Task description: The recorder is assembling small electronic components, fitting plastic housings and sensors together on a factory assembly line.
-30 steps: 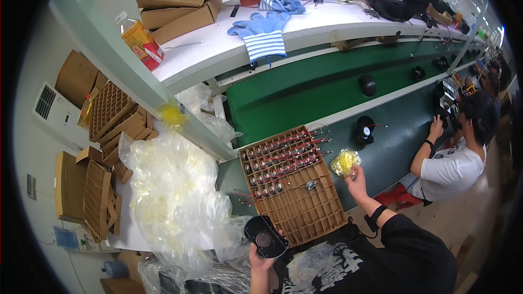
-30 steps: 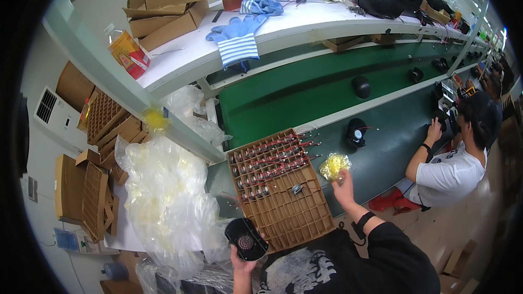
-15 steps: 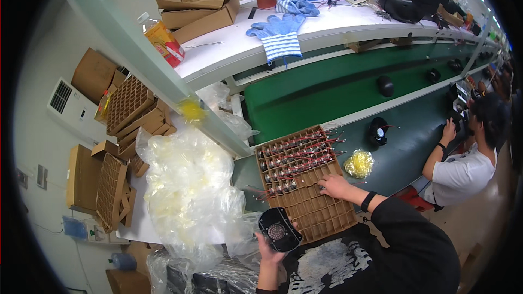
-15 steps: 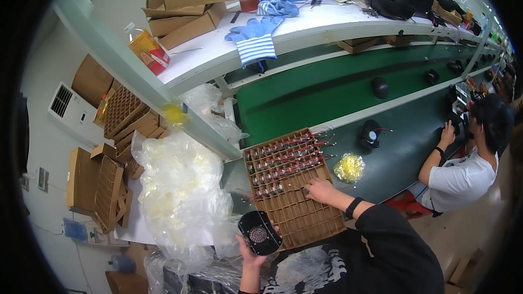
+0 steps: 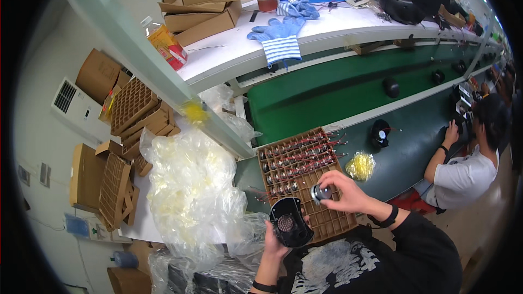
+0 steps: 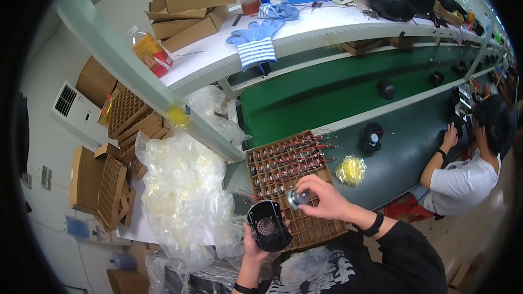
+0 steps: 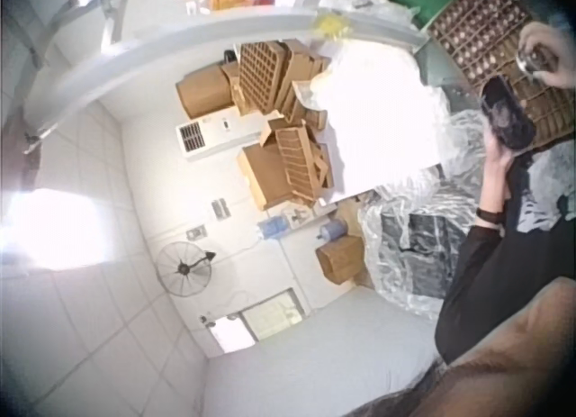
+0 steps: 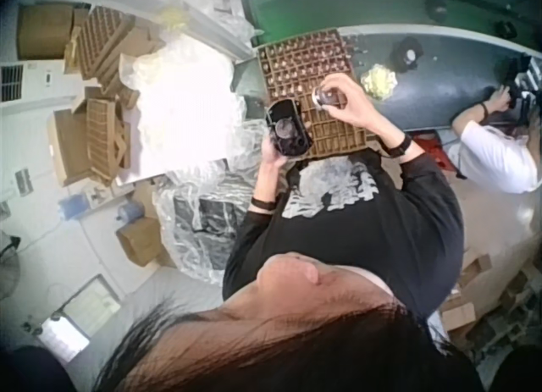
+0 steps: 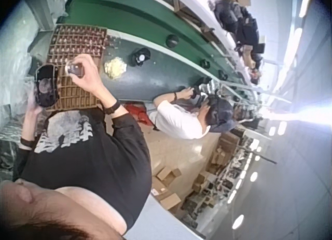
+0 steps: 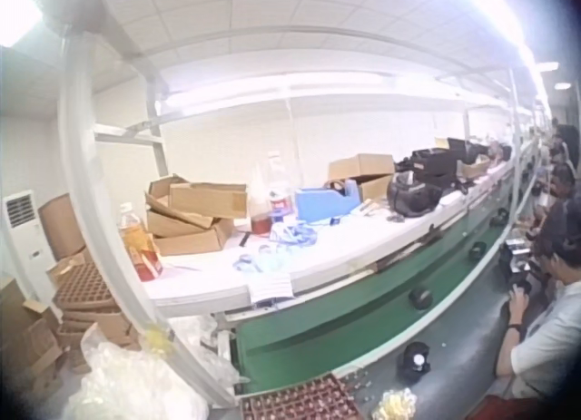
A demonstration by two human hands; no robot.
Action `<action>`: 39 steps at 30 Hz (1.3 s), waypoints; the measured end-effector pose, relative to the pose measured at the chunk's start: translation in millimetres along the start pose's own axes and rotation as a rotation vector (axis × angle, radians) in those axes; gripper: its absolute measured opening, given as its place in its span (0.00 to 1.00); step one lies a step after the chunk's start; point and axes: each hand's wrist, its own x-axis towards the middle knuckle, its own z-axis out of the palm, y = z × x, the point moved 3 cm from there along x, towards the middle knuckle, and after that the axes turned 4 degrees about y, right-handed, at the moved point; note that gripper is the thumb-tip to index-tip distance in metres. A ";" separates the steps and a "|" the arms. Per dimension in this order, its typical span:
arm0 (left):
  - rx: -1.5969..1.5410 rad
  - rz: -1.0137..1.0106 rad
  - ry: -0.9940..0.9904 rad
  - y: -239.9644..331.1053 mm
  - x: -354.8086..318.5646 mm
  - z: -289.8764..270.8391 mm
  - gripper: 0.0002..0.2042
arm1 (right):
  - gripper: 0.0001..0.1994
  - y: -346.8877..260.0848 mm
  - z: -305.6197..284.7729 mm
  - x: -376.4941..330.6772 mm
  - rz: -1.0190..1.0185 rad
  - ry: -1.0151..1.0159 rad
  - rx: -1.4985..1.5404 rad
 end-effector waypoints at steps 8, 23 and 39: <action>0.135 0.073 0.268 -10.9 16.8 -12.3 0.36 | 0.14 -56.8 34.1 3.5 -0.399 -0.259 -0.185; 0.084 0.029 0.249 -28.8 24.6 -20.3 0.32 | 0.16 -27.6 61.7 0.2 -0.366 -0.303 -0.391; 0.020 -0.026 0.197 -36.2 27.6 -11.5 0.30 | 0.16 -27.0 55.6 -5.4 -0.267 -0.358 -0.455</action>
